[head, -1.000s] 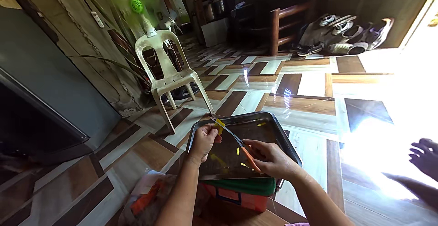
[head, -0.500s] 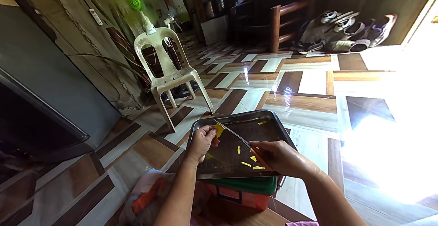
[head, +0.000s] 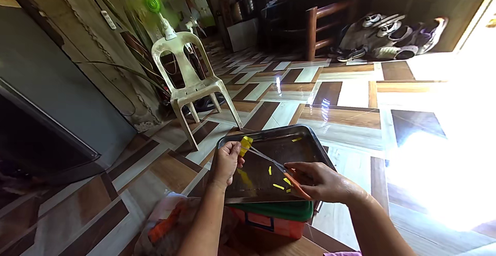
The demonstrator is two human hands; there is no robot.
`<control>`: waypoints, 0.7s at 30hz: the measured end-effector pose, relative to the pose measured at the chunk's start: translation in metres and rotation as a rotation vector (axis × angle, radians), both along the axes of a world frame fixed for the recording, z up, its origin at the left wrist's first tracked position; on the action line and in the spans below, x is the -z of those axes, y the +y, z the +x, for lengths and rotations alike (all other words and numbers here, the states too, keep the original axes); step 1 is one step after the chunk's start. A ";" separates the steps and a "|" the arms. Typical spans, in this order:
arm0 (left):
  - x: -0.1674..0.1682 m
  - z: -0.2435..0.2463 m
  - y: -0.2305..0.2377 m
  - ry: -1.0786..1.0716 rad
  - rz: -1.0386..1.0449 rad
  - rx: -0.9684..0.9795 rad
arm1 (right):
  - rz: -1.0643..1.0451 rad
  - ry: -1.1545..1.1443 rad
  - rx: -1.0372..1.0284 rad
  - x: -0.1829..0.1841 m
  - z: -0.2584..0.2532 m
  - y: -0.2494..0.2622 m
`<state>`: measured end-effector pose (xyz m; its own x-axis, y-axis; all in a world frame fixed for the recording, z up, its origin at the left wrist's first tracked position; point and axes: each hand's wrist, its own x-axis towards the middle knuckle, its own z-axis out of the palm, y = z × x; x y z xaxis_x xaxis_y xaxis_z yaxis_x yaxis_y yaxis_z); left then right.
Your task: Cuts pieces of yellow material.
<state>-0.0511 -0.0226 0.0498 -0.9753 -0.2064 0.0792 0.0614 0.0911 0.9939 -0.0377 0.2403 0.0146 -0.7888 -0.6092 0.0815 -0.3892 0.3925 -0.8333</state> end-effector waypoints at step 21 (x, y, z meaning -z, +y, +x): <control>0.009 0.003 0.015 -0.015 0.046 0.056 | -0.003 0.082 0.040 0.001 0.001 -0.006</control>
